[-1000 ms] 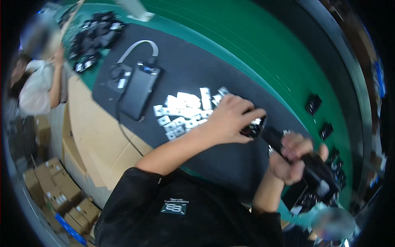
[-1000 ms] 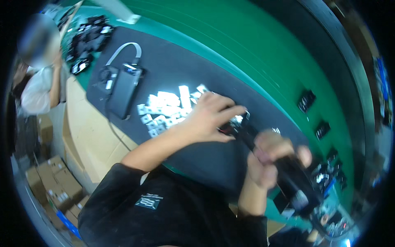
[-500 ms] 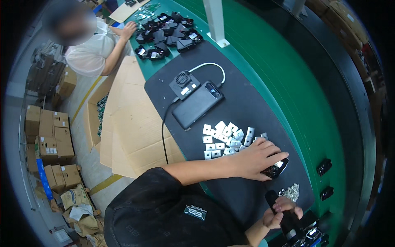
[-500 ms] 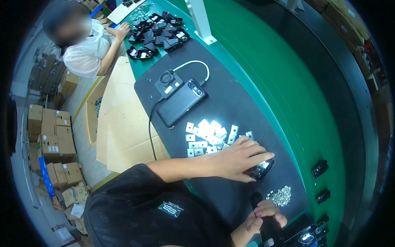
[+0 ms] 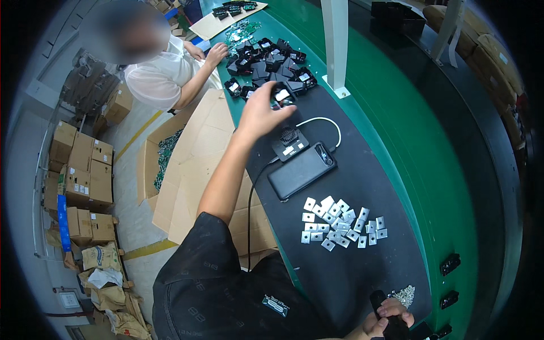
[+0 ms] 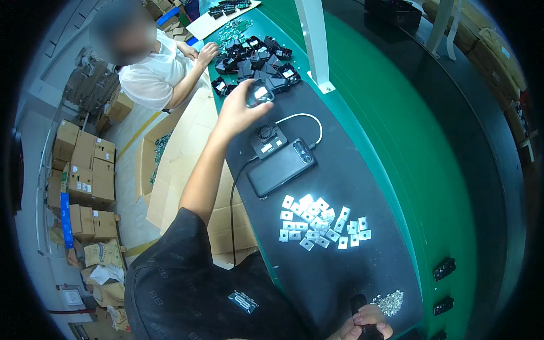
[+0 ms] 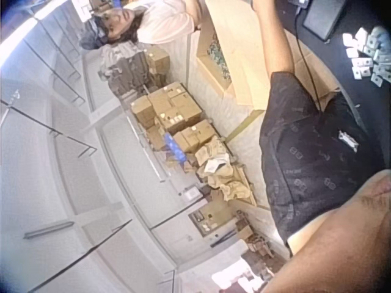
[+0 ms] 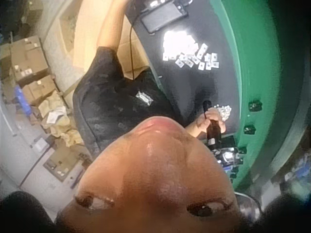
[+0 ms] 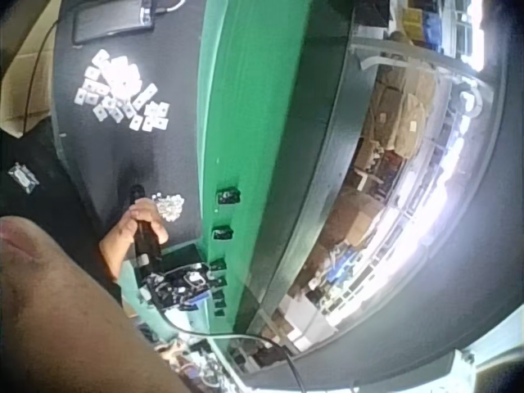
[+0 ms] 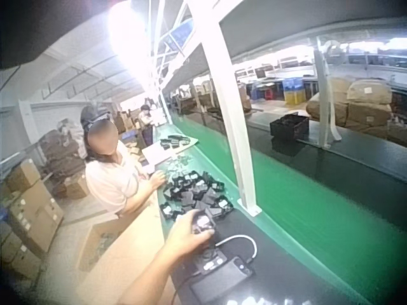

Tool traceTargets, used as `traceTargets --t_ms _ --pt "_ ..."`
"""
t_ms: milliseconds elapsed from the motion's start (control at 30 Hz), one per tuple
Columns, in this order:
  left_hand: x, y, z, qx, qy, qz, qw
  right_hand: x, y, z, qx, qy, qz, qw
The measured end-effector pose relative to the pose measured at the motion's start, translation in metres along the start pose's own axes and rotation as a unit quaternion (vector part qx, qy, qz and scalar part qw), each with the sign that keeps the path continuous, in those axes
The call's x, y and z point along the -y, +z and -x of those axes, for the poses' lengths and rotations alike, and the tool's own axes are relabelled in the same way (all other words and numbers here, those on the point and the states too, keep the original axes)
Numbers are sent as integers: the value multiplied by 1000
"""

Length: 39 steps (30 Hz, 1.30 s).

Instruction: Assemble a small electronic component using an electric screwdriver.

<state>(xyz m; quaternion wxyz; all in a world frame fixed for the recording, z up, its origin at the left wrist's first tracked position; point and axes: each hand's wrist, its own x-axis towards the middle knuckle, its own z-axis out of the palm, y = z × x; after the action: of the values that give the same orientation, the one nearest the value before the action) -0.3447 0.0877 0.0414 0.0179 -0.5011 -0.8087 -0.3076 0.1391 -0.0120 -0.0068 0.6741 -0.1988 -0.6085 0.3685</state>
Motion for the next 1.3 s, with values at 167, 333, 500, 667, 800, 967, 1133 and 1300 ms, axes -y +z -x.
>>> traceTargets --t_ms 167,333,500,667,800,967,1133,1300 --pt "49 18 -2 78 -110 -29 990 3 1 2 -17 16 12 1000" --pt "58 28 7 50 -93 35 994 3 12 2 -75 32 57 995" --pt "56 19 19 26 -94 50 994 6 7 3 -63 64 33 995" --pt "62 34 27 -126 24 -66 989 12 8 3 -71 67 47 994" --pt "-18 15 65 -108 101 110 983 10 13 2 -88 59 58 993" --pt "-93 35 135 122 302 110 939 8 13 -1 -73 57 44 995" --pt "-120 65 159 215 247 130 936 12 10 3 -55 69 20 996" --pt "-124 83 160 202 279 133 929 18 -2 2 -50 84 26 995"
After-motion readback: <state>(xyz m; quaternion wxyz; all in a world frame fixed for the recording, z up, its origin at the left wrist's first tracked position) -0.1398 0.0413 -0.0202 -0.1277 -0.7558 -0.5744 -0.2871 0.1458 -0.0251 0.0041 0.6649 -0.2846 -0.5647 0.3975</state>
